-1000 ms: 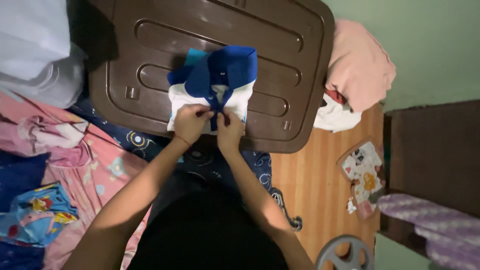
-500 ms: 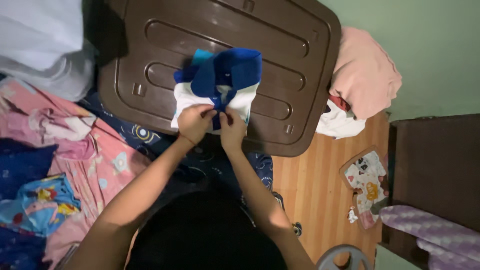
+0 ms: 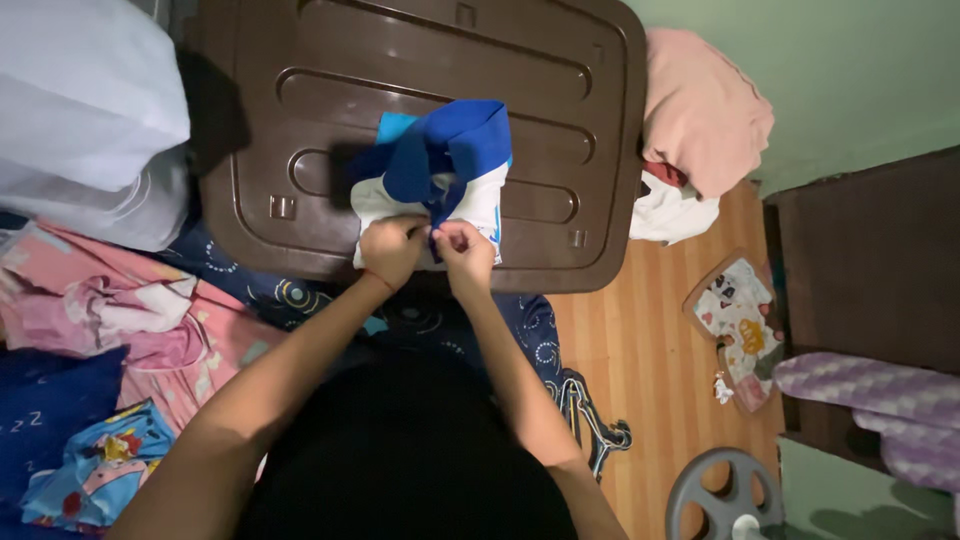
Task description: The person uncoils a charging cable, places a wallet and other small items into a black bag, and then folds a blue and white polo shirt on top of a storage container.
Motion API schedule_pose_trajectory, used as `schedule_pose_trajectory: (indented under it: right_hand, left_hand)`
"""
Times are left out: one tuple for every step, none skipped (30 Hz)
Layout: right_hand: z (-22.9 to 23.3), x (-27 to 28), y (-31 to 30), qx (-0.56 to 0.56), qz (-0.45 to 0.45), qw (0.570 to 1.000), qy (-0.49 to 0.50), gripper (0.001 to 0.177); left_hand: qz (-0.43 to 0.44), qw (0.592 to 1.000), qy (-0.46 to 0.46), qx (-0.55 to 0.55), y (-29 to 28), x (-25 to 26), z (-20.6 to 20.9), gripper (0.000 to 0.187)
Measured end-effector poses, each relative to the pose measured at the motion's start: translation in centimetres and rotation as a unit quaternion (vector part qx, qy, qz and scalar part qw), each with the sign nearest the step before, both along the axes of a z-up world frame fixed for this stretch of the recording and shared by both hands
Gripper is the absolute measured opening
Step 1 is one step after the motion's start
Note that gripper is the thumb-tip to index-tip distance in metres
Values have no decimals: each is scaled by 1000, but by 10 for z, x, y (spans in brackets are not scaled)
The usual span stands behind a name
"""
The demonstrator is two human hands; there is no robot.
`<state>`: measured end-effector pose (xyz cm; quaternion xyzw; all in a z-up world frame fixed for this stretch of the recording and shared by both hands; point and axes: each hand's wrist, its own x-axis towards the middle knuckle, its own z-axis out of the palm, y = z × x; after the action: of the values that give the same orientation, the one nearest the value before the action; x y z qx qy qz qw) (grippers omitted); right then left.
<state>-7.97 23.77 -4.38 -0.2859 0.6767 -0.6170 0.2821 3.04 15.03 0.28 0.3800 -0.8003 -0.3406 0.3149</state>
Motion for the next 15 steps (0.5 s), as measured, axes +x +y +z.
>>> schedule_pose_trajectory:
  right_hand:
    - [-1, 2, -2, -5, -7, 1000, 1, 11]
    - [-1, 5, -1, 1, -14, 1000, 1, 11]
    - [0, 9, -1, 7, -22, 1000, 0, 12]
    - [1, 12, -2, 12, -28, 1000, -1, 12]
    - [2, 14, -3, 10, -27, 999, 21, 12]
    - [4, 16, -3, 9, -25, 999, 43, 13]
    - [5, 17, -3, 8, -24, 998, 65, 13]
    - [6, 21, -4, 14, -28, 997, 72, 12]
    - [7, 25, -6, 20, -33, 996, 79, 12]
    - [9, 26, -7, 25, -37, 995, 88, 12]
    - [13, 26, -5, 28, -27, 994, 97, 12]
    - [18, 26, -5, 31, -18, 994, 106, 12]
    - [23, 26, -4, 33, -9, 993, 116, 12]
    - [29, 26, -3, 21, -14, 986, 164, 11]
    - [34, 25, -1, 8, -18, 977, 213, 11]
  left_hand:
    - [7, 1000, -17, 2, 0, -1, 0, 14]
    - [13, 999, -35, 5, 1, -2, 1, 15]
    - [0, 1000, -24, 15, 1, 0, 2, 16]
    - [-11, 1000, -13, 24, 1, 2, 3, 18]
    - [-23, 999, -2, 33, 1, 4, 5, 19]
    - [-24, 998, -24, 45, 1, 5, 6, 21]
    - [-25, 997, -45, 56, 1, 4, 6, 24]
    - [-26, 995, -67, 69, 1, 3, 4, 28]
    - [-29, 995, -46, 87, 0, 3, 0, 27]
    - [-32, 994, -24, 104, -4, 2, -5, 25]
    - [-34, 992, -1, 120, -6, 1, -11, 25]
    - [-26, 992, -9, 120, -9, 0, -17, 24]
    - [-18, 992, -17, 120, -11, -2, -23, 24]
    - [-9, 992, -26, 121, -11, -2, -28, 24]
    - [-6, 995, -17, 95, -10, -2, -32, 24]
